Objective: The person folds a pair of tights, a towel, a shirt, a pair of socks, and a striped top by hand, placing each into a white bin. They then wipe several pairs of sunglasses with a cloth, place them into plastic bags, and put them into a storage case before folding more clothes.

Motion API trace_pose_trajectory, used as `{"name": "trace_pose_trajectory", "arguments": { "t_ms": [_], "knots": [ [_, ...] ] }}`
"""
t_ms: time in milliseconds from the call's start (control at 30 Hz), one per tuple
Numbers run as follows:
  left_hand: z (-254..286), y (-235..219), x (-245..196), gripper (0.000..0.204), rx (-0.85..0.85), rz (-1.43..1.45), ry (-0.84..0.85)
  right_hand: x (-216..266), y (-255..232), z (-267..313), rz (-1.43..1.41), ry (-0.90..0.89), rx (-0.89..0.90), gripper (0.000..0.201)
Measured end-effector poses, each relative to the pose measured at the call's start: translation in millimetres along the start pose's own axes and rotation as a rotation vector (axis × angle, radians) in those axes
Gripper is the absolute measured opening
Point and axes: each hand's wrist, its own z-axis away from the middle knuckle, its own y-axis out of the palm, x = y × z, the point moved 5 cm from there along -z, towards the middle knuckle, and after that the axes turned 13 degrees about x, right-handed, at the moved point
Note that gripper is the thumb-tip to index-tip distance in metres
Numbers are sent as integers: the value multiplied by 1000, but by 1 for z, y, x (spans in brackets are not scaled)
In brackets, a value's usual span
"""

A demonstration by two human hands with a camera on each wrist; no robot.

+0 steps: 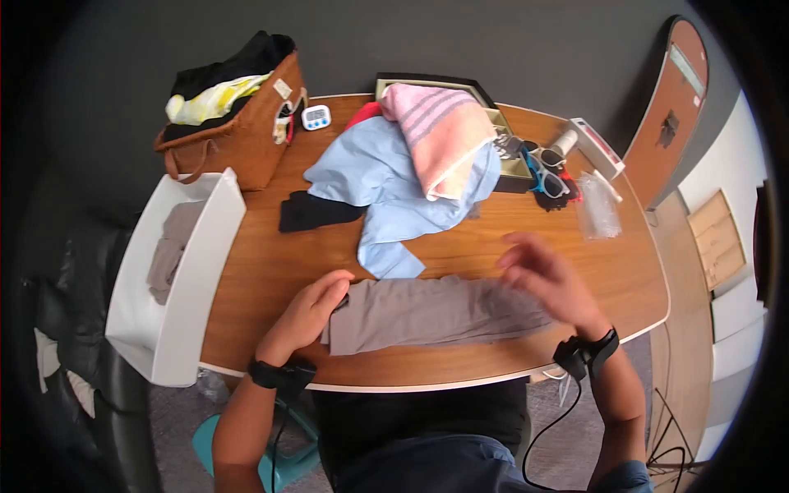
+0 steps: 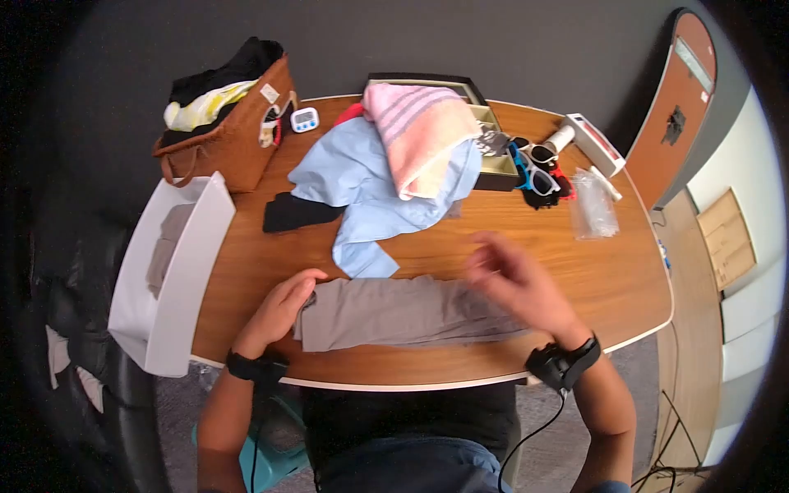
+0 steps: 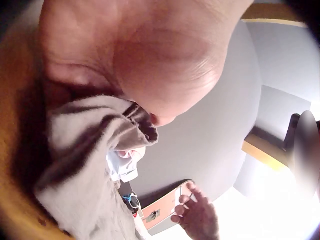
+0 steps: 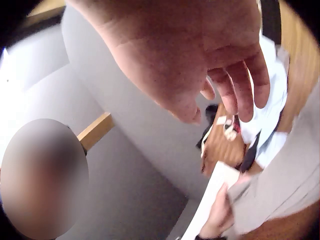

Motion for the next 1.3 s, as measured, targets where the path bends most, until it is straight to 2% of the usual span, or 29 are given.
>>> {"name": "trace_pose_trajectory", "arguments": {
  "t_ms": [33, 100, 133, 200, 300, 367, 433, 467, 500, 600, 633, 700, 767, 800, 867, 900, 933, 967, 1000, 1033, 1100, 1133, 1167, 1233, 1300],
  "knots": [
    [-2, 1, -3, 31, 16, 19, 23, -11, -32, 15, 54, 37, -134, 49],
    [-1, 5, -11, 39, -3, -146, -105, -27, -79, 58, 421, 243, -381, 37],
    [-1, 5, -12, 47, -8, -117, -92, -33, -92, 76, 441, 262, -399, 37],
    [-3, 6, -8, 49, -12, -126, -67, -56, -106, 108, 687, 704, -435, 41],
    [-3, 4, -5, 50, -45, -189, -22, -65, -83, 113, 728, 781, -372, 52],
    [-2, 4, -7, 50, -33, -165, -59, -73, -74, 104, 639, 771, -377, 54],
    [0, 6, -7, 50, -44, -175, -49, -66, -58, 86, 734, 715, -233, 50],
    [1, 6, -7, 50, -58, -173, -35, -69, -58, 82, 761, 690, -214, 36],
    [1, 5, -5, 50, -70, -179, -41, -70, -61, 82, 759, 677, -206, 36],
    [4, 8, -7, 48, -102, -162, 51, -61, -83, 83, 399, 305, -474, 15],
    [3, 12, -9, 48, -113, -165, 38, -41, -82, 81, 364, 204, -527, 13],
    [-7, 27, -14, 46, 15, 46, 28, -10, -66, 70, 201, 51, -579, 12],
    [-15, 39, -22, 44, 40, 10, 28, 20, -33, 52, 261, -57, -494, 15],
    [-21, 45, -19, 43, 52, 6, 49, 27, -15, 41, 420, -85, -405, 20],
    [-28, 51, -15, 41, 55, -57, 96, 37, 31, 17, 472, 21, -204, 26],
    [-28, 50, -15, 41, 54, -62, 91, 41, 53, 4, 573, -86, -136, 29],
    [-29, 47, -11, 41, 71, 29, 8, 31, 72, -9, 570, -170, -45, 34],
    [-28, 45, -6, 42, 85, 121, -74, 29, 89, -18, 384, -152, 166, 36],
    [-25, 43, -8, 45, 28, 134, -3, 26, 92, -19, 483, -260, 163, 36],
    [-22, 39, -11, 45, 19, 134, -9, 20, 92, -20, 583, -367, 164, 36],
    [-17, 40, -15, 48, 114, 114, -105, -7, 51, -14, 197, -98, 7, 34],
    [-19, 43, -12, 51, 105, 111, -46, -21, 28, -10, 182, 24, -181, 34],
    [-20, 46, -10, 51, 107, 119, -36, -31, 6, -5, 371, 117, -274, 36],
    [-23, 49, -11, 55, 73, -34, 26, -48, -9, 1, 516, 313, -283, 36],
    [-26, 51, -9, 56, 82, 11, 8, -61, -9, -2, 569, 311, -259, 35]
  ]
}}
